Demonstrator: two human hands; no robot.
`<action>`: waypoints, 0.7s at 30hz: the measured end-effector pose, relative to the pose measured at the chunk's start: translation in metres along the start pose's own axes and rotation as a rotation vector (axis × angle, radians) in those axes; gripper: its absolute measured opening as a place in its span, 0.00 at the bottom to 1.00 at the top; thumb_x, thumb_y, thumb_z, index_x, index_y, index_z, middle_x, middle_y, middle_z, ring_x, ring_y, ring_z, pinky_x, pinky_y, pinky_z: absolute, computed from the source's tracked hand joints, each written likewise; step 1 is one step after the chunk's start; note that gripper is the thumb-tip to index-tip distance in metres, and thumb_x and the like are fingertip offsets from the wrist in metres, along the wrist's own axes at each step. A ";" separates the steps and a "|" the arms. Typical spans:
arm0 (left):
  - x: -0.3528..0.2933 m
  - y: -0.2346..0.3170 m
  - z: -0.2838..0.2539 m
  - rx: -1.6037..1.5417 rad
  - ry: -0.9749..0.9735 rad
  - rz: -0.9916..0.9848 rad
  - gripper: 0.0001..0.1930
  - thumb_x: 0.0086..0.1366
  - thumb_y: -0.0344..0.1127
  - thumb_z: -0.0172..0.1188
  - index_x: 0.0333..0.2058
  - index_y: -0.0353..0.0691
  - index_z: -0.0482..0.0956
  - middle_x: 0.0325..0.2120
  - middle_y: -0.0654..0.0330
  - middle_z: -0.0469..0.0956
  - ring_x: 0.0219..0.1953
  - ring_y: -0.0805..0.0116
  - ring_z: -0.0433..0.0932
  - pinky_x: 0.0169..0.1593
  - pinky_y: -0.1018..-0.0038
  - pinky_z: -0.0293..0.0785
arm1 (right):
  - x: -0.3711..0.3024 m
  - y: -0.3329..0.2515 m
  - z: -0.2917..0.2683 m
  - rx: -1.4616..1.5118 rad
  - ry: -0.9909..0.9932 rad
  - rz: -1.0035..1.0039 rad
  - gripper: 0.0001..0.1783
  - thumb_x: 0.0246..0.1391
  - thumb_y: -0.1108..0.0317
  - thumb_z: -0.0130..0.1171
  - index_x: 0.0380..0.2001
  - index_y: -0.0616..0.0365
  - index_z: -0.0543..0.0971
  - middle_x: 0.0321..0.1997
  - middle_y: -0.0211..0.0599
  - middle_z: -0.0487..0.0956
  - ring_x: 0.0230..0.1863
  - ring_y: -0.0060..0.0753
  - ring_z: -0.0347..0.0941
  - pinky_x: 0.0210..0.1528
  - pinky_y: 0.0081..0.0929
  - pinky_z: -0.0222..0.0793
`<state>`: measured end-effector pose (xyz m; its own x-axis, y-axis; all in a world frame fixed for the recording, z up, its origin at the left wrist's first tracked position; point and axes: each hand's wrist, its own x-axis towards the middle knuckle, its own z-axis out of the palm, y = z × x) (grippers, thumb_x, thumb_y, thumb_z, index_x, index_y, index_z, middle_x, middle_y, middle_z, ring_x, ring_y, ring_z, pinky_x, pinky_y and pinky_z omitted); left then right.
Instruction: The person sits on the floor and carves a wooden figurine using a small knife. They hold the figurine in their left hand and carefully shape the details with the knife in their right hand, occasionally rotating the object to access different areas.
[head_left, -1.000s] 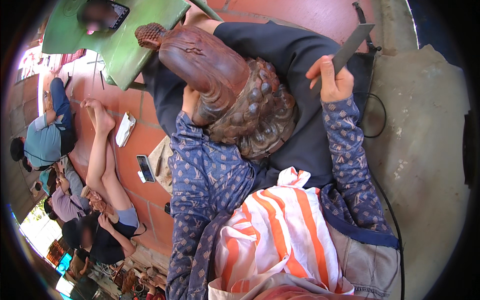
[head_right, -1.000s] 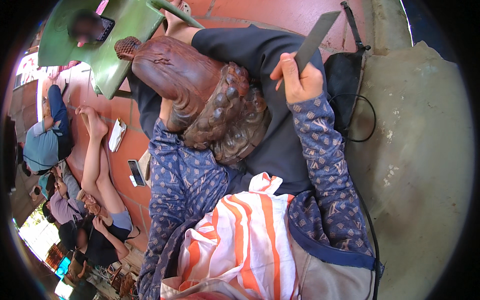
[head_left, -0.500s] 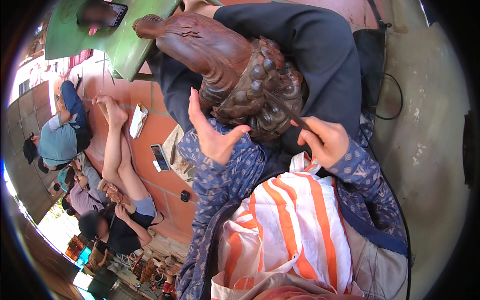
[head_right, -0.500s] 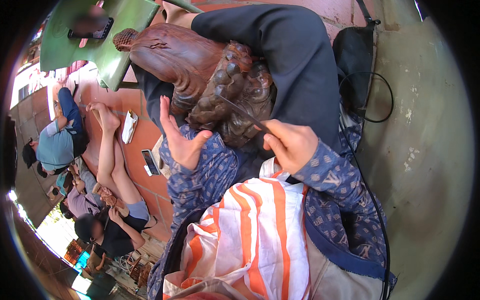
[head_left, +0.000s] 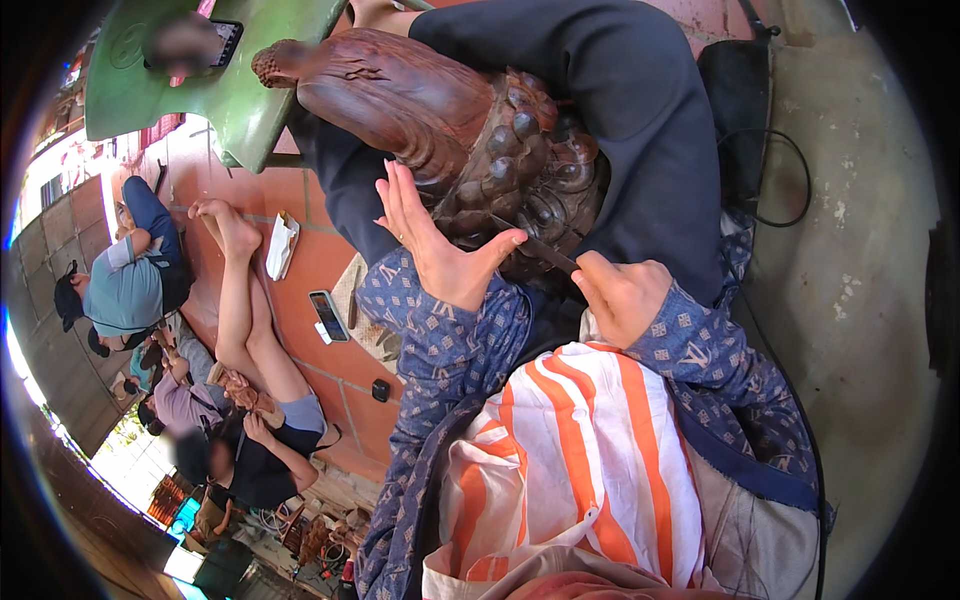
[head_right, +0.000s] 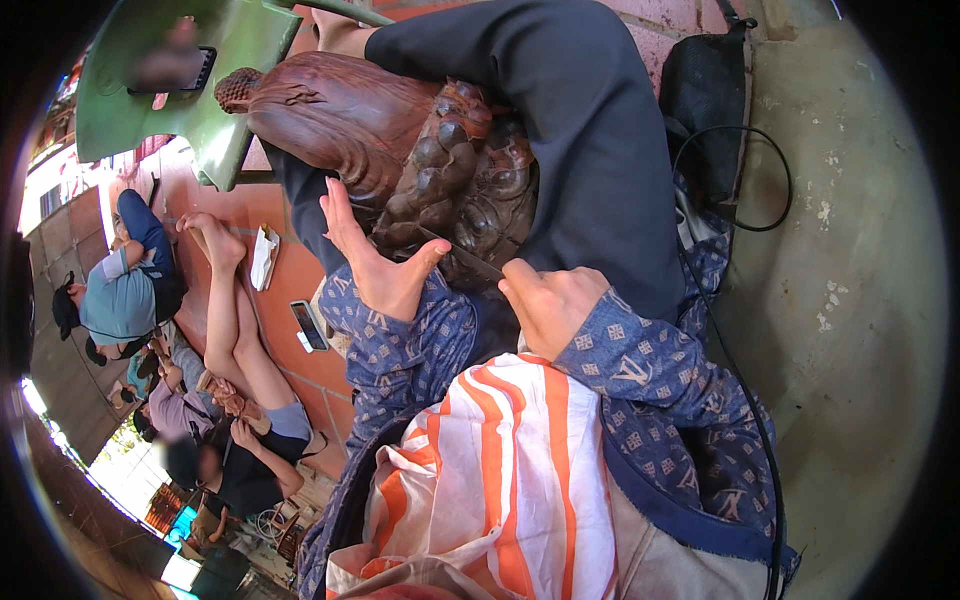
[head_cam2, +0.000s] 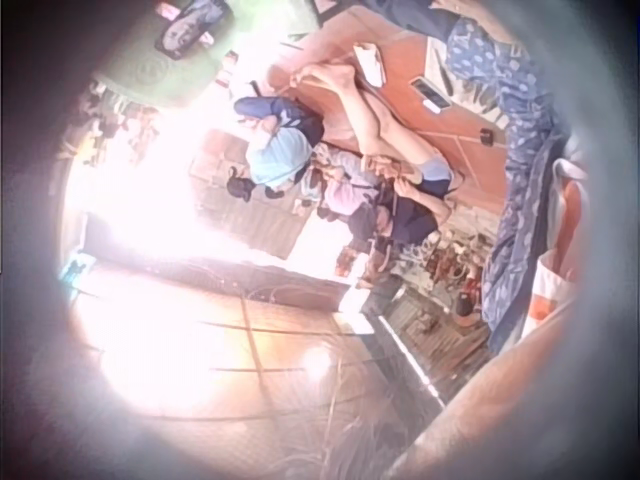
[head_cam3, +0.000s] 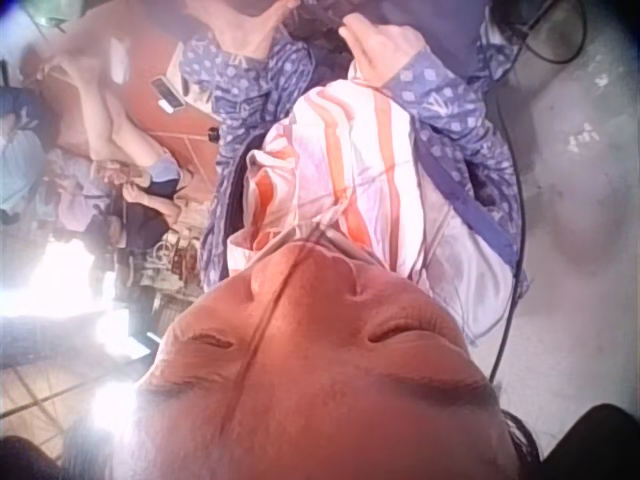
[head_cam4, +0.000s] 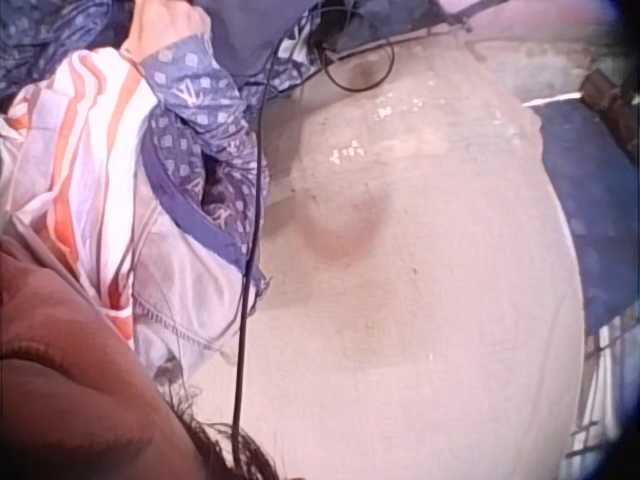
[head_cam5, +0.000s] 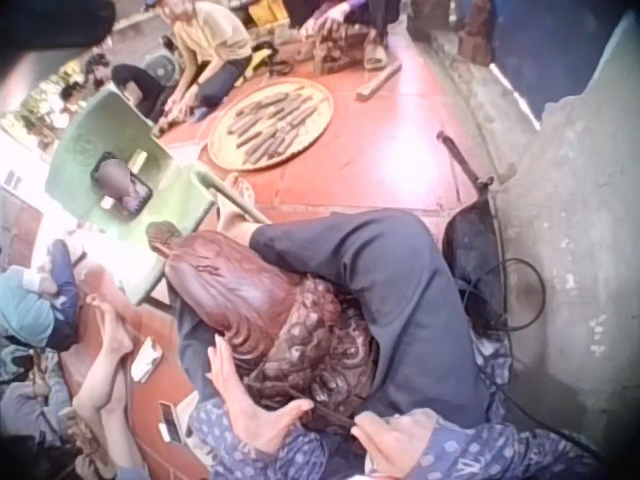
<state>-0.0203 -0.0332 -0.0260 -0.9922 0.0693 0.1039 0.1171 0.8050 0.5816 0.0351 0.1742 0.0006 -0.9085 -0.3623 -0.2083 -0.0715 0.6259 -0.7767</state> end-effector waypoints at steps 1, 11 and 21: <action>0.001 0.002 0.001 0.006 -0.005 -0.004 0.67 0.33 0.63 0.72 0.66 0.37 0.43 0.67 0.50 0.44 0.69 0.46 0.38 0.65 0.44 0.32 | 0.000 0.000 0.001 0.014 0.011 0.003 0.08 0.58 0.67 0.52 0.28 0.58 0.68 0.13 0.44 0.73 0.17 0.48 0.73 0.19 0.39 0.67; 0.004 0.012 0.015 0.123 0.044 -0.046 0.65 0.31 0.66 0.71 0.65 0.38 0.49 0.67 0.49 0.43 0.69 0.45 0.39 0.64 0.42 0.33 | -0.003 0.006 0.007 0.027 0.062 0.084 0.08 0.57 0.67 0.53 0.28 0.58 0.69 0.13 0.45 0.73 0.16 0.47 0.73 0.19 0.38 0.68; 0.001 0.001 0.011 -0.032 0.045 0.010 0.52 0.31 0.68 0.68 0.57 0.48 0.69 0.66 0.48 0.47 0.68 0.44 0.43 0.63 0.40 0.36 | 0.001 0.003 0.011 0.052 0.089 0.010 0.08 0.57 0.68 0.54 0.27 0.58 0.68 0.15 0.43 0.74 0.17 0.47 0.73 0.19 0.38 0.67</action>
<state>-0.0219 -0.0265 -0.0341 -0.9881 0.0499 0.1456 0.1290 0.7850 0.6060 0.0385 0.1685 -0.0082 -0.9423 -0.2920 -0.1640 -0.0432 0.5916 -0.8050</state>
